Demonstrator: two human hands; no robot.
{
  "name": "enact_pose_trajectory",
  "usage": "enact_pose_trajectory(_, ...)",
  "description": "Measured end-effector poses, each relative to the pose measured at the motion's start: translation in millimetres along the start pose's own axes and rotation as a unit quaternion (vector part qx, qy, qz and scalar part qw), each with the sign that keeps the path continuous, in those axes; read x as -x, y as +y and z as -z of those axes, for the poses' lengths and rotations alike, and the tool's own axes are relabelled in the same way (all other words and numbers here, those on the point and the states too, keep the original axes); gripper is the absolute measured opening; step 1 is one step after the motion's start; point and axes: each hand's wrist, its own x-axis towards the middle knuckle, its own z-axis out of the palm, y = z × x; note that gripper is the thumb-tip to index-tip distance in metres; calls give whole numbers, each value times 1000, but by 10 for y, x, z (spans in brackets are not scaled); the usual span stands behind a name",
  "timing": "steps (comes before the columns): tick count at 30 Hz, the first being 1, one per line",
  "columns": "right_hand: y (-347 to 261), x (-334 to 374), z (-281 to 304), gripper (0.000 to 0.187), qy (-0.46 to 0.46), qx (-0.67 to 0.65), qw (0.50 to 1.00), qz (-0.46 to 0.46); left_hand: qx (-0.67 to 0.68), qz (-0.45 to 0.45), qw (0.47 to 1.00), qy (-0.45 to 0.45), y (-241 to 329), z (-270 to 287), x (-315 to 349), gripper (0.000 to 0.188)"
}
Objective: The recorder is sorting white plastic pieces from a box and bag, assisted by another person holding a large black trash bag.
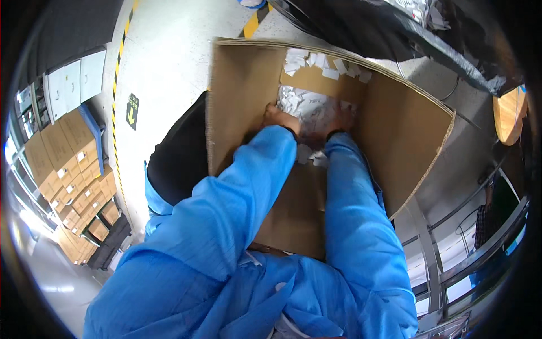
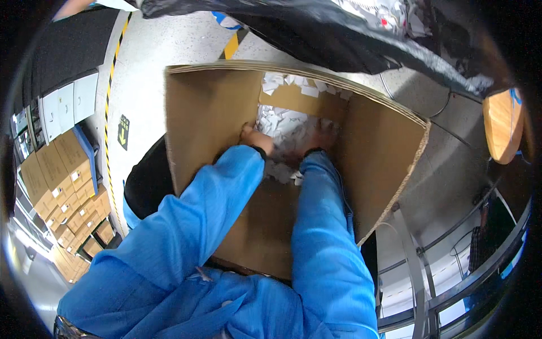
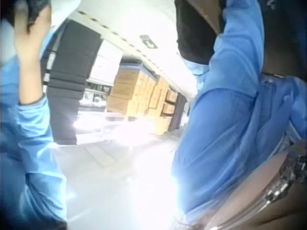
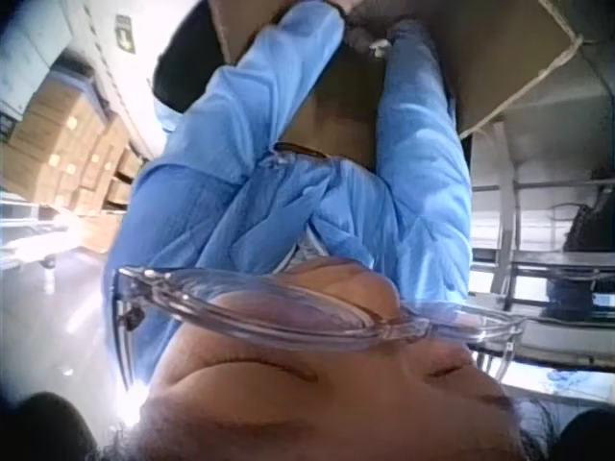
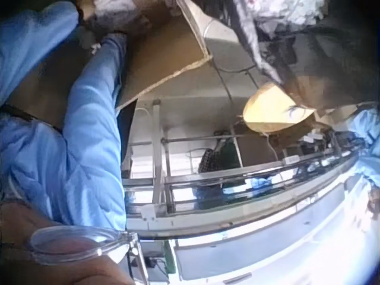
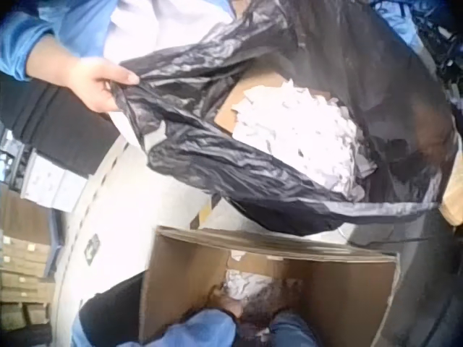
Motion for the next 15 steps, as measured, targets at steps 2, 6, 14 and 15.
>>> enact_pose_trajectory(2,351,-130,-591,135,-9,-71,996,-43,4,23,999,-28,245,112,406,69)
enact_pose_trajectory(6,352,-99,-637,142,-72,-215,971,-75,-48,74,996,11,146,-55,482,88)
enact_pose_trajectory(14,240,-259,-1050,112,-145,-192,959,-148,-319,-116,940,-22,254,29,401,92)
enact_pose_trajectory(15,227,-234,-1106,94,-138,-37,988,-58,-360,-53,928,-79,329,4,380,80)
